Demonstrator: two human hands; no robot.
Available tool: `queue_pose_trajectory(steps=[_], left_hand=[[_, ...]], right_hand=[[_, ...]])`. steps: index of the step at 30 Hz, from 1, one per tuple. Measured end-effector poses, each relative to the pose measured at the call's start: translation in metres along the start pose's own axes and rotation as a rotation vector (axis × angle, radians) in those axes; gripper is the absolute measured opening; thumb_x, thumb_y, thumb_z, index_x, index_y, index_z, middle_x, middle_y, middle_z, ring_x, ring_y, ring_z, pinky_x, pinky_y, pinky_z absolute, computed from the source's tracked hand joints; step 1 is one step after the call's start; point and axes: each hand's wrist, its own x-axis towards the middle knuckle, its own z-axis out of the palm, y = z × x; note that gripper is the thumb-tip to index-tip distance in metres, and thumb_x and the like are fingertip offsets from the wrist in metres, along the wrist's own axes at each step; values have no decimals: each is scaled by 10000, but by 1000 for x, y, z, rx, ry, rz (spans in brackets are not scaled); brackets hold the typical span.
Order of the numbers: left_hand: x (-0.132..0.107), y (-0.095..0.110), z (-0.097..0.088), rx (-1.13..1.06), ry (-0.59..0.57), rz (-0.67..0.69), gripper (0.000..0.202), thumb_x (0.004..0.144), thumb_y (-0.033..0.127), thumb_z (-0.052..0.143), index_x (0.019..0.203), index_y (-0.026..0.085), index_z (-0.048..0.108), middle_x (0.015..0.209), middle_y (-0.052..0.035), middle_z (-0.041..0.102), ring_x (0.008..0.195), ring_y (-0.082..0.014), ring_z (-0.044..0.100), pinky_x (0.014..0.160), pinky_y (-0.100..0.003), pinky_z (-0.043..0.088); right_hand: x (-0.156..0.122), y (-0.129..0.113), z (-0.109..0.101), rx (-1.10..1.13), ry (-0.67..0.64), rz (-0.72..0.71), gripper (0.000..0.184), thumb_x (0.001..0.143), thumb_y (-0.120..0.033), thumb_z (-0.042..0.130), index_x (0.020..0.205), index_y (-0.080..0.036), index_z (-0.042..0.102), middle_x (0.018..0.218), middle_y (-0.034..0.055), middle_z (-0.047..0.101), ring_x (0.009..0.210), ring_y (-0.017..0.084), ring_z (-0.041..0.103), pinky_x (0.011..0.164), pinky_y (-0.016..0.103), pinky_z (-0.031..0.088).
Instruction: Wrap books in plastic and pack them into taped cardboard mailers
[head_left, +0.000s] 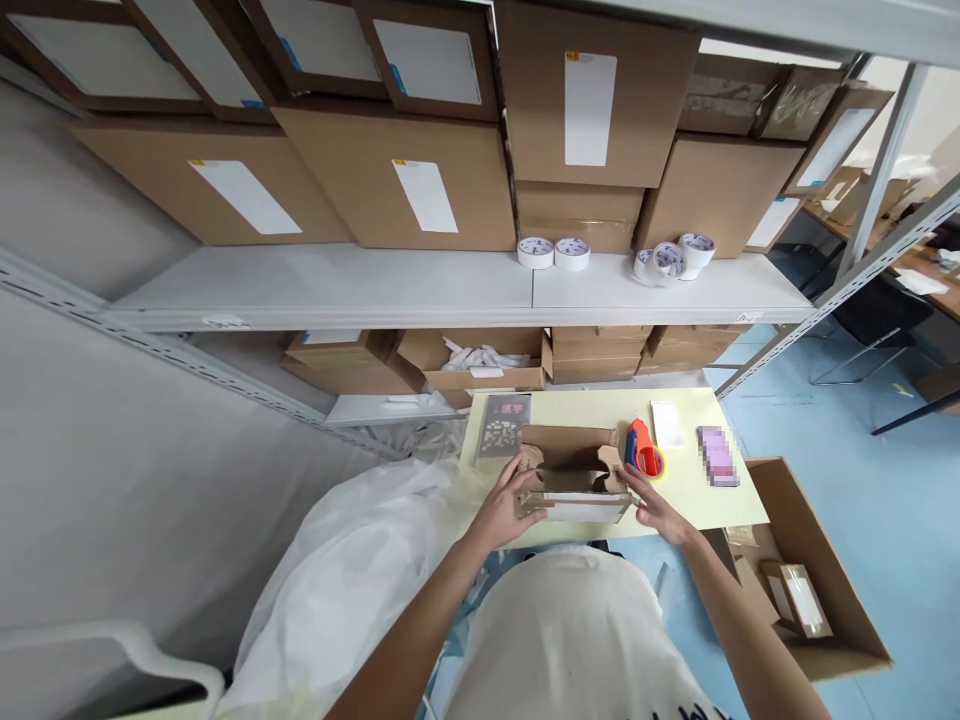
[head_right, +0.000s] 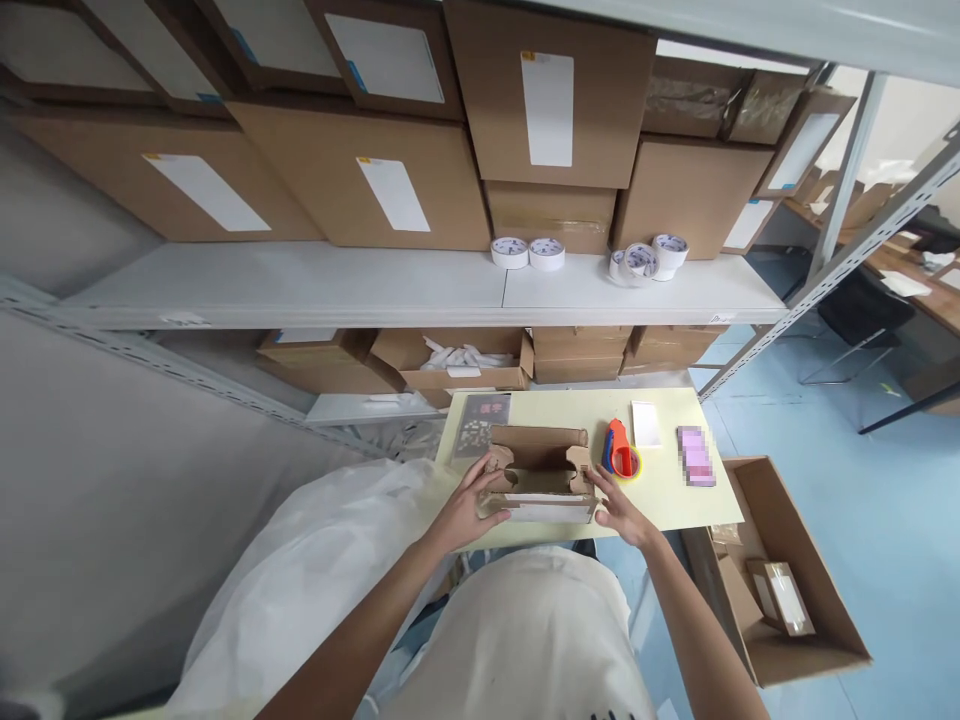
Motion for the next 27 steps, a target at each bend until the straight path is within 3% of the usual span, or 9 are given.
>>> queue_pose_trajectory(steps=[2, 6, 11, 15, 19, 23, 27], left_hand=[[-3, -2, 9, -9, 46, 14, 565, 750, 363, 705, 1283, 264, 545, 1575, -99, 263, 1377, -291, 404, 1108, -464, 399], [1, -1, 24, 1, 116, 34, 474, 820, 350, 642, 1268, 220, 560, 1551, -114, 317, 1369, -285, 417, 1112, -447, 398], [14, 9, 22, 3, 110, 35, 389, 860, 382, 575, 1191, 183, 624, 1542, -118, 336, 1377, -287, 404, 1131, -447, 376], [11, 16, 19, -68, 87, 25, 392, 904, 362, 484, 1216, 164, 615, 1514, -132, 386, 1373, -274, 410, 1126, -435, 379], [1, 14, 25, -87, 136, -23, 407, 926, 365, 438, 1255, 175, 585, 1521, -120, 383, 1385, -259, 393, 1126, -406, 376], [0, 1, 28, -75, 157, -96, 385, 922, 368, 425, 1183, 161, 617, 1484, -143, 429, 1349, -270, 445, 1099, -415, 410], [-2, -10, 27, -107, 145, -109, 361, 906, 361, 447, 1146, 162, 629, 1467, -151, 447, 1328, -278, 470, 1073, -433, 440]], right_hand=[[-2, 4, 9, -62, 14, -15, 825, 744, -705, 604, 1440, -308, 407, 1592, 112, 228, 1463, 317, 202, 1066, 512, 377], [14, -1, 23, -255, 150, -110, 486, 881, -594, 496, 1139, -218, 666, 1415, 161, 518, 1451, 287, 257, 1130, 531, 293], [28, -12, 17, -288, 263, -173, 404, 925, -545, 446, 896, -226, 692, 1410, 137, 530, 1427, 269, 318, 1137, 534, 293], [24, -7, 11, -275, 282, -133, 420, 932, -550, 426, 1018, -243, 699, 1355, 127, 582, 1427, 271, 318, 1142, 553, 287], [15, 8, 19, -286, 258, -106, 446, 931, -540, 427, 1154, -244, 674, 1326, 124, 602, 1415, 269, 343, 1136, 514, 326], [16, 21, 37, -310, 218, -64, 464, 917, -538, 439, 1172, -224, 667, 1326, 133, 594, 1384, 282, 397, 1111, 487, 373], [25, 22, 46, -322, 313, -62, 421, 922, -498, 435, 1126, -219, 676, 1341, 133, 576, 1360, 278, 432, 1102, 460, 390]])
